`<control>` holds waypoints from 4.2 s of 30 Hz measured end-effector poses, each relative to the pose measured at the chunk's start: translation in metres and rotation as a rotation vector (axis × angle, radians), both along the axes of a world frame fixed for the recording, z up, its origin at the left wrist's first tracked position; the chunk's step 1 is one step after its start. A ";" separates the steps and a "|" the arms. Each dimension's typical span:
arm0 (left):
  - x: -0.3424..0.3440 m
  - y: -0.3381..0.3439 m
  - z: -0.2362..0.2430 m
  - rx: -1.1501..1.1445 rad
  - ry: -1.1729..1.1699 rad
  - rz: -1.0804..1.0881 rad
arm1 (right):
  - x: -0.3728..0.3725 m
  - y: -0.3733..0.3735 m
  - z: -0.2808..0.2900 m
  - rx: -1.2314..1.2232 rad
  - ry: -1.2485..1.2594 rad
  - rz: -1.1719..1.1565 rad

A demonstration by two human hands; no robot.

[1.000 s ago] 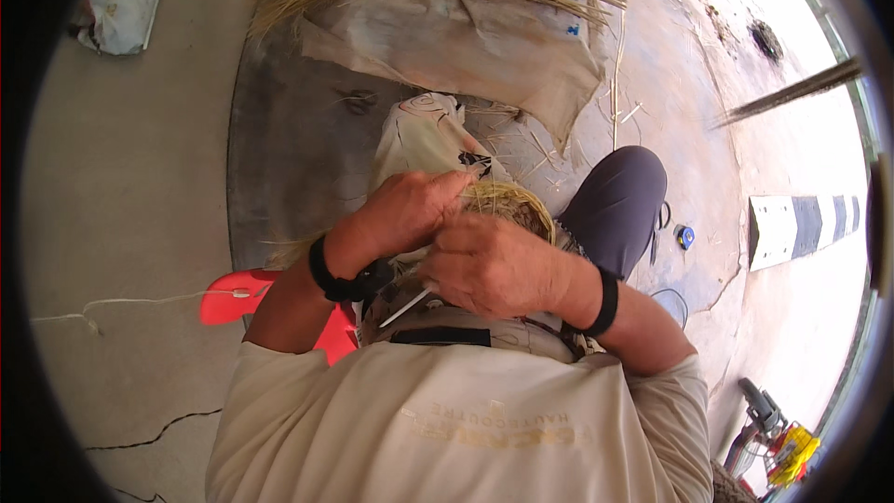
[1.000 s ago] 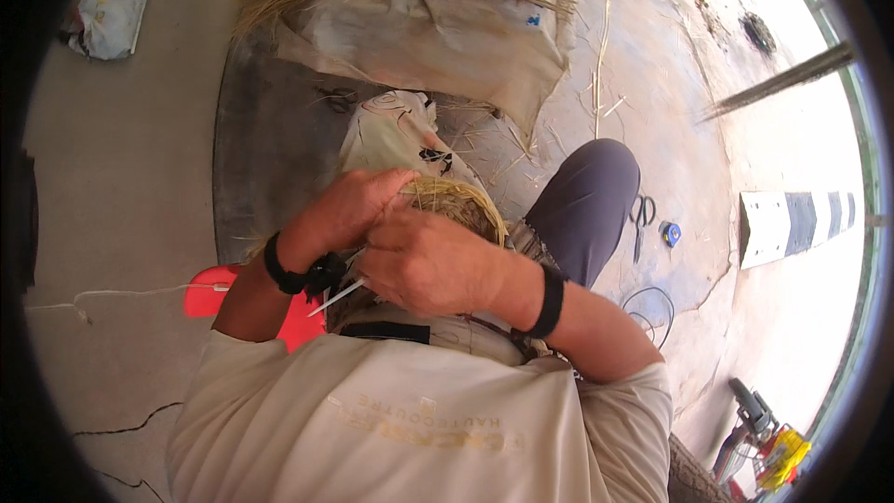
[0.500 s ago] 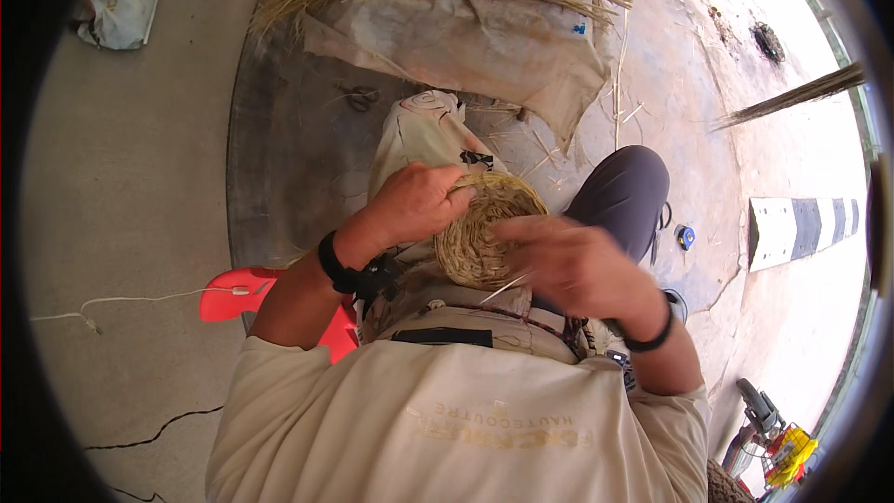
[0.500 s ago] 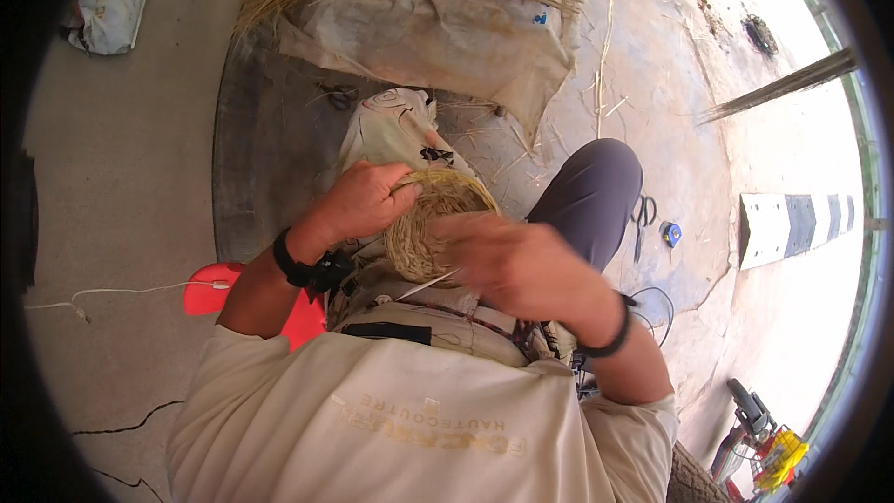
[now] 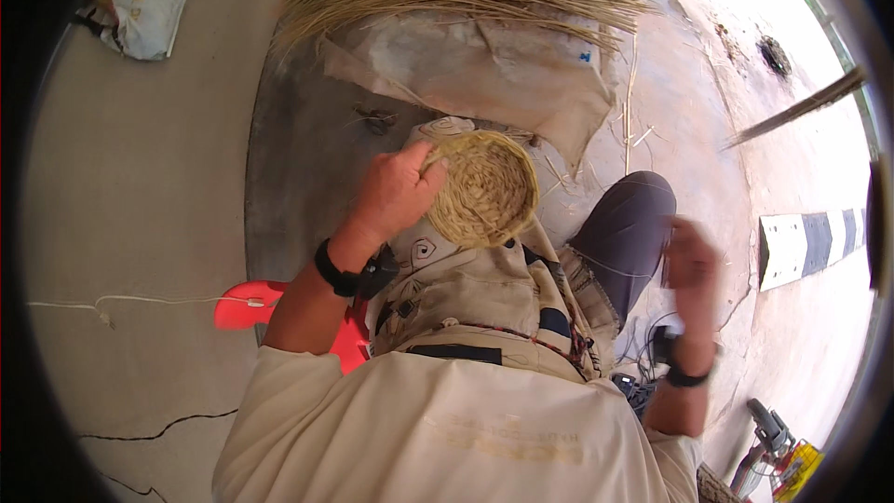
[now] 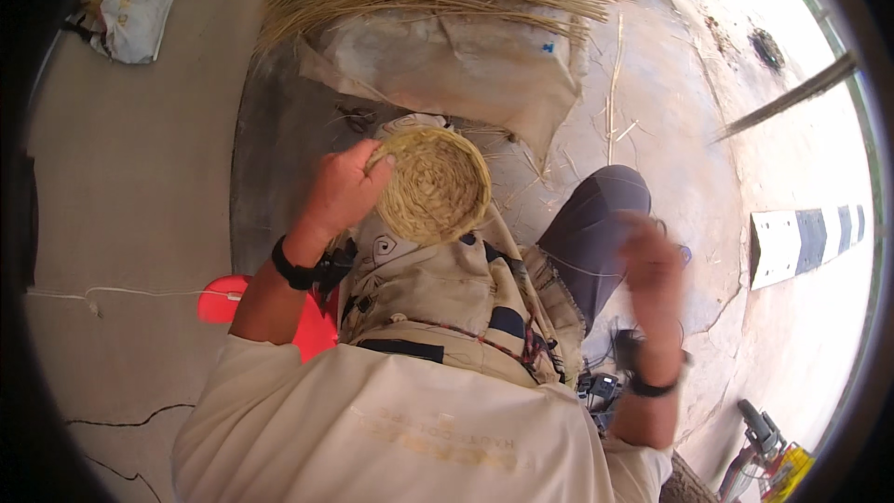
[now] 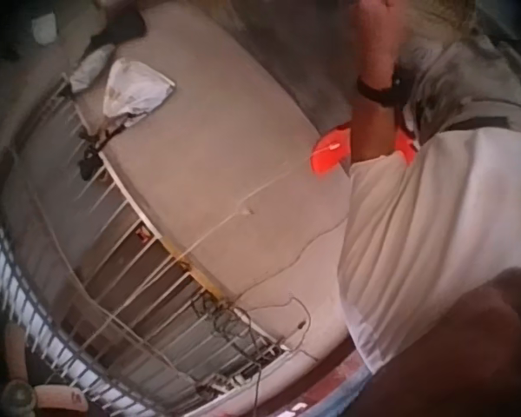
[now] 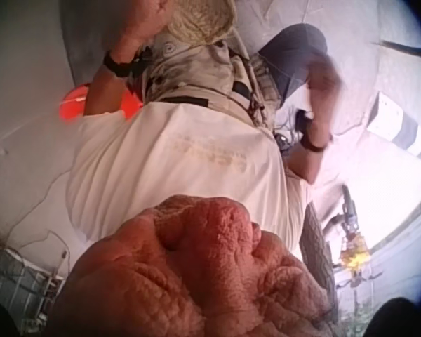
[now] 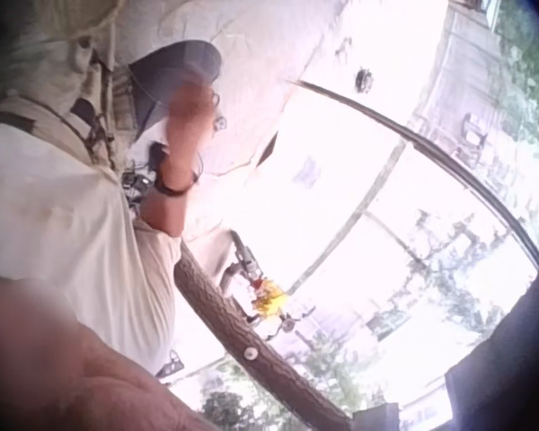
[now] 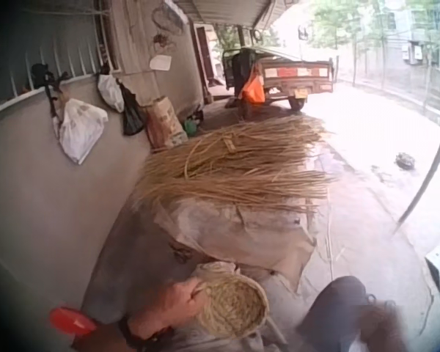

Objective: Weaving a round straw object using straw fibers and a needle.

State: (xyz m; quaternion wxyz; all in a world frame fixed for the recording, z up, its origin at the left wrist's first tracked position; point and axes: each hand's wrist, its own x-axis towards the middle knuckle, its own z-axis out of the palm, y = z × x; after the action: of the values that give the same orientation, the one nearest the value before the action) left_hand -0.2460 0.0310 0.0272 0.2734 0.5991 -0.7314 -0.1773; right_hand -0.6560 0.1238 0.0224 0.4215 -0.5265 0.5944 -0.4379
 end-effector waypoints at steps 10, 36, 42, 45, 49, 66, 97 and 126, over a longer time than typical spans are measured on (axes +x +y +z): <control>-0.026 0.025 0.011 0.093 0.056 -0.100 | 0.156 -0.025 -0.003 -0.246 0.325 0.407; -0.031 0.025 -0.006 -0.063 -0.042 -0.148 | 0.171 -0.051 -0.029 0.005 -0.014 0.424; -0.029 0.027 0.000 -0.132 -0.080 -0.103 | 0.174 -0.043 -0.023 -0.067 0.111 0.503; -0.029 0.028 0.005 -0.237 -0.137 -0.281 | 0.173 -0.048 0.004 -0.482 0.379 0.470; -0.022 0.025 0.013 -0.278 -0.186 -0.360 | 0.158 -0.054 0.039 -0.365 0.479 0.375; -0.034 0.032 0.030 -0.362 -0.290 -0.588 | 0.156 -0.091 0.035 -0.216 0.232 0.400; 0.138 -0.007 0.057 0.000 -0.617 -0.174 | -0.284 -0.047 -0.008 -0.432 0.660 -0.419; -0.010 0.021 0.009 0.108 0.015 -0.577 | 0.053 -0.046 -0.044 0.425 -0.123 0.626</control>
State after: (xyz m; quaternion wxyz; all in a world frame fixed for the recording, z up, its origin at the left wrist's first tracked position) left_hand -0.2560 0.0517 0.0360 0.1845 0.3787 -0.8590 -0.2909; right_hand -0.6031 0.0781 -0.0214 0.6695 -0.5562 0.4560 -0.1858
